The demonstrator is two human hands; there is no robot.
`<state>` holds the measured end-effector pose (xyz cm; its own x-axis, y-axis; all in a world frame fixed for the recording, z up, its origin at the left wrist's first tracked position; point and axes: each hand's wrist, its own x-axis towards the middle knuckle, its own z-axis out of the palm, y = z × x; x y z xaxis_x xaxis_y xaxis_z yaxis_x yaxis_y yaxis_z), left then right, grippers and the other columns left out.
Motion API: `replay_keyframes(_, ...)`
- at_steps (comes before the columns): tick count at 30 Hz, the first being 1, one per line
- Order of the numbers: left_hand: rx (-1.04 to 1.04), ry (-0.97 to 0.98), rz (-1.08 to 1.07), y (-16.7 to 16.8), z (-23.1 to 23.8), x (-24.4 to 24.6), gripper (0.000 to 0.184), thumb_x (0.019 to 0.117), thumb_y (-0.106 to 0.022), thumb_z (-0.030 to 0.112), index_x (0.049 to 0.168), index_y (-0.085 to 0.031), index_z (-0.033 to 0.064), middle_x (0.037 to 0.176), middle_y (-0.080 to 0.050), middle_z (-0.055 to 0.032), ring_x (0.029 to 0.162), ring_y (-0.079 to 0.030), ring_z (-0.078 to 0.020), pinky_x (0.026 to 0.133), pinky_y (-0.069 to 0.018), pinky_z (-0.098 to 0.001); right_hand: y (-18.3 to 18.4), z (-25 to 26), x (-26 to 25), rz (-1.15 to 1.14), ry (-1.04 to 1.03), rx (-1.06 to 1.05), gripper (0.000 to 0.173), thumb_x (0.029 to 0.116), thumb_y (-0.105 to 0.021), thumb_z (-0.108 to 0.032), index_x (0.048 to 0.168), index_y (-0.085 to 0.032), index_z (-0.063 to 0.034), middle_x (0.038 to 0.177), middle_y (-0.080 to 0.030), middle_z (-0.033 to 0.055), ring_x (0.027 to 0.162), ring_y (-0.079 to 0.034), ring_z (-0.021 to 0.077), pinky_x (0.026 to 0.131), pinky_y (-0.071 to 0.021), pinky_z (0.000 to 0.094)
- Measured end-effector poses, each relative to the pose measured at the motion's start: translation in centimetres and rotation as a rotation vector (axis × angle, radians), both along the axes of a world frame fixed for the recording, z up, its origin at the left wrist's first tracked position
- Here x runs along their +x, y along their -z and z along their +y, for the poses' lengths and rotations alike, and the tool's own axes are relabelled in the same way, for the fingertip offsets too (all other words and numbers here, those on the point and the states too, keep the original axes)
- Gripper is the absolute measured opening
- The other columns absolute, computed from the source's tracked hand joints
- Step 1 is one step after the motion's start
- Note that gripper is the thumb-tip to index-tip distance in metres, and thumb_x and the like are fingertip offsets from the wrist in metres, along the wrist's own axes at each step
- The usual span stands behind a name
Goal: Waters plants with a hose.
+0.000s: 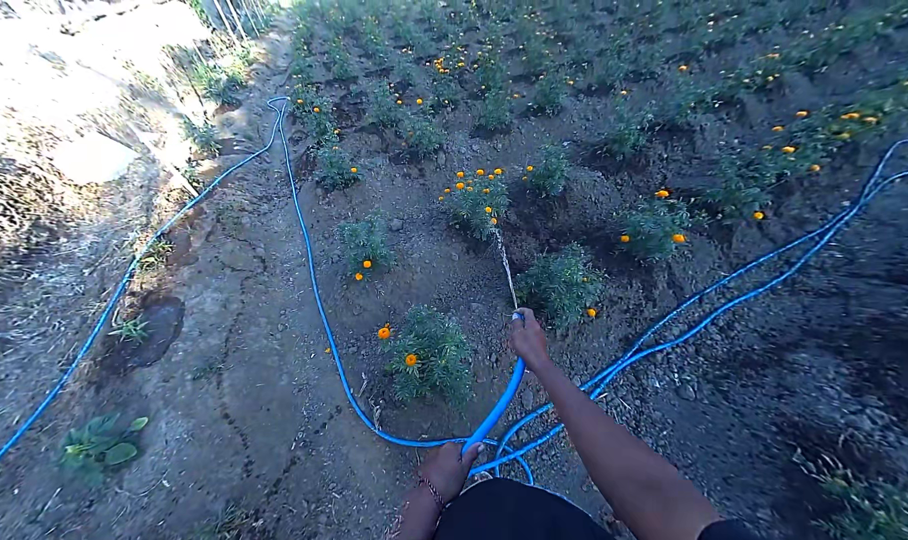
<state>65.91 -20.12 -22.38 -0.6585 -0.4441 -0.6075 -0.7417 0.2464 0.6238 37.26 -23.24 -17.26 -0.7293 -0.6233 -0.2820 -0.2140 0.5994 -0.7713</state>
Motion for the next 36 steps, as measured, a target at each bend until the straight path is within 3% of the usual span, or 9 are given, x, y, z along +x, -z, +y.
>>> replay_keyframes(17,0.008,-0.002,-0.052,-0.8,1.6,-3.3,0.069,0.1082,-0.034,0.057,0.095,-0.066,-0.0037,0.089,-0.065,-0.0222,0.087,-0.065,-0.0373,0.083,-0.05,-0.0582,-0.1,0.7,-3.2,-0.019,-0.036,0.017,0.038,0.1128,-0.037,-0.026,0.143,-0.052,-0.0098,0.109,-0.068,0.0216,0.092,-0.069,0.0358,0.083,-0.054,0.0542)
replay_keyframes(25,-0.003,-0.004,-0.051,-0.5,1.8,-3.4,0.071,0.1075,-0.033,0.059,0.096,-0.067,-0.0038,0.09,-0.066,-0.0233,0.089,-0.066,-0.0382,0.084,-0.0505,-0.0592,-0.2,0.8,-3.2,-0.01,-0.06,0.033,0.038,0.1128,-0.037,-0.027,0.143,-0.052,-0.0105,0.112,-0.069,0.0212,0.099,-0.068,0.0366,0.088,-0.0527,0.0551)
replay_keyframes(30,-0.01,0.0,-0.046,-0.5,1.8,-3.4,0.071,0.1078,-0.033,0.058,0.095,-0.066,-0.004,0.089,-0.065,-0.023,0.088,-0.066,-0.0378,0.084,-0.0505,-0.0585,-0.2,0.7,-3.1,-0.031,-0.063,0.017,0.036,0.113,-0.037,-0.026,0.142,-0.052,-0.0097,0.108,-0.068,0.021,0.09,-0.068,0.0349,0.081,-0.054,0.0532)
replay_keyframes(36,0.0,-0.023,-0.04,-0.4,1.9,-3.1,0.072,0.1066,-0.035,0.06,0.097,-0.067,-0.004,0.09,-0.066,-0.0231,0.089,-0.066,-0.0384,0.084,-0.0509,-0.0594,0.2,0.8,-3.1,-0.008,-0.066,0.013,0.036,0.1124,-0.039,-0.025,0.14,-0.054,-0.0076,0.109,-0.068,0.0219,0.094,-0.068,0.0364,0.085,-0.0534,0.0549)
